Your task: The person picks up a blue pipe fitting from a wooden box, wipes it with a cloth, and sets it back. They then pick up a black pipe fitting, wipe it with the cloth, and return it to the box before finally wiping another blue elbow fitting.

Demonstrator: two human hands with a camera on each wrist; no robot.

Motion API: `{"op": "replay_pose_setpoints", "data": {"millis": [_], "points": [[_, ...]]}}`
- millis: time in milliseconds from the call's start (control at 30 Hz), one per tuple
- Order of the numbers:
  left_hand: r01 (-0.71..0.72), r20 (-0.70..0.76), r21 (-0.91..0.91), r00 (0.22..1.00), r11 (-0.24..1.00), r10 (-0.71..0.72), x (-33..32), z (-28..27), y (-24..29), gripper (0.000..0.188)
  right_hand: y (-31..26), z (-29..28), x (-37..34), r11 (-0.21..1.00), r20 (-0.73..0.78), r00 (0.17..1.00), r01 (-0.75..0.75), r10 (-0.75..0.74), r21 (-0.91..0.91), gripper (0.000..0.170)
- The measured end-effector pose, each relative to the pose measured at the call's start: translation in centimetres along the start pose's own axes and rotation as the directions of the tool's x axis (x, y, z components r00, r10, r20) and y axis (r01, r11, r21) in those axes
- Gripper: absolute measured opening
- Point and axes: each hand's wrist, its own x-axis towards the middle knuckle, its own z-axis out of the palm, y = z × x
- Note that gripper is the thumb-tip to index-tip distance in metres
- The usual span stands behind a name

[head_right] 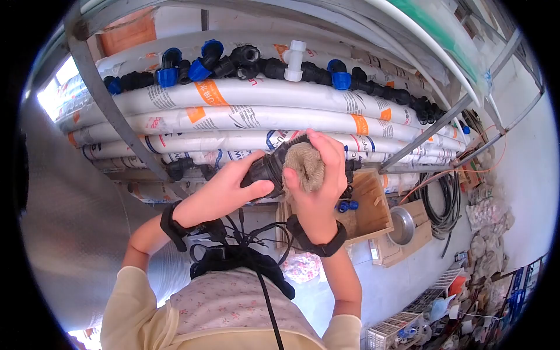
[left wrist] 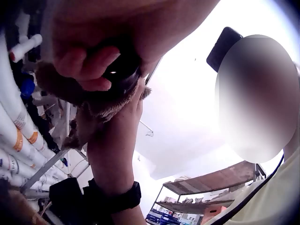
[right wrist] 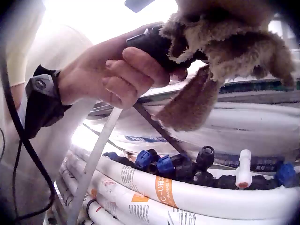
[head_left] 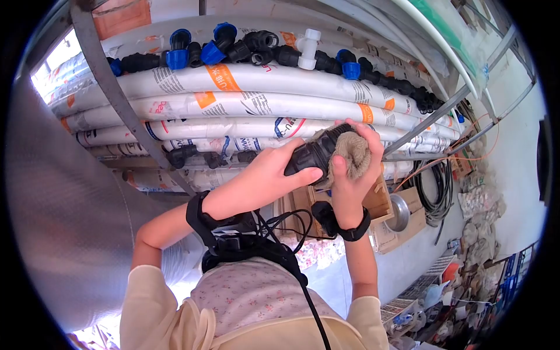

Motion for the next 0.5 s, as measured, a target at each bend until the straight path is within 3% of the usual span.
{"op": "replay_pose_setpoints", "data": {"millis": [133, 233, 333, 433, 500], "points": [[-0.012, -0.029, -0.046, 1.0, 0.999, 0.01, 0.0, -0.1, -0.4, 0.045, 0.4, 0.9, -0.1, 0.996, -0.043, 0.999, -0.017, 0.021, 0.085, 0.041], [0.16, 0.044, -0.233, 0.987, 0.959, -0.154, 0.0, -0.6, 0.5, 0.043, 0.4, 1.1, 0.0, 0.996, -0.008, 0.998, -0.069, 0.069, 0.052, 0.033], [0.212, 0.105, -0.343, 0.977, 0.915, -0.187, -0.2, -0.8, -0.2, 0.042, -0.3, 1.1, 0.3, 0.954, -0.065, 0.956, -0.277, 0.286, 0.114, 0.034], [0.216, 0.037, -0.367, 0.975, 0.905, -0.218, -0.3, -0.8, 0.1, 0.044, 0.9, 1.6, 0.3, 0.919, -0.017, 0.942, -0.323, 0.335, 0.227, 0.032], [0.228, 0.172, -0.375, 0.97, 0.899, -0.174, -0.2, -1.6, -0.4, 0.045, -0.1, 2.1, 1.4, 0.816, -0.022, 0.908, -0.366, 0.419, 0.447, 0.035]]}}
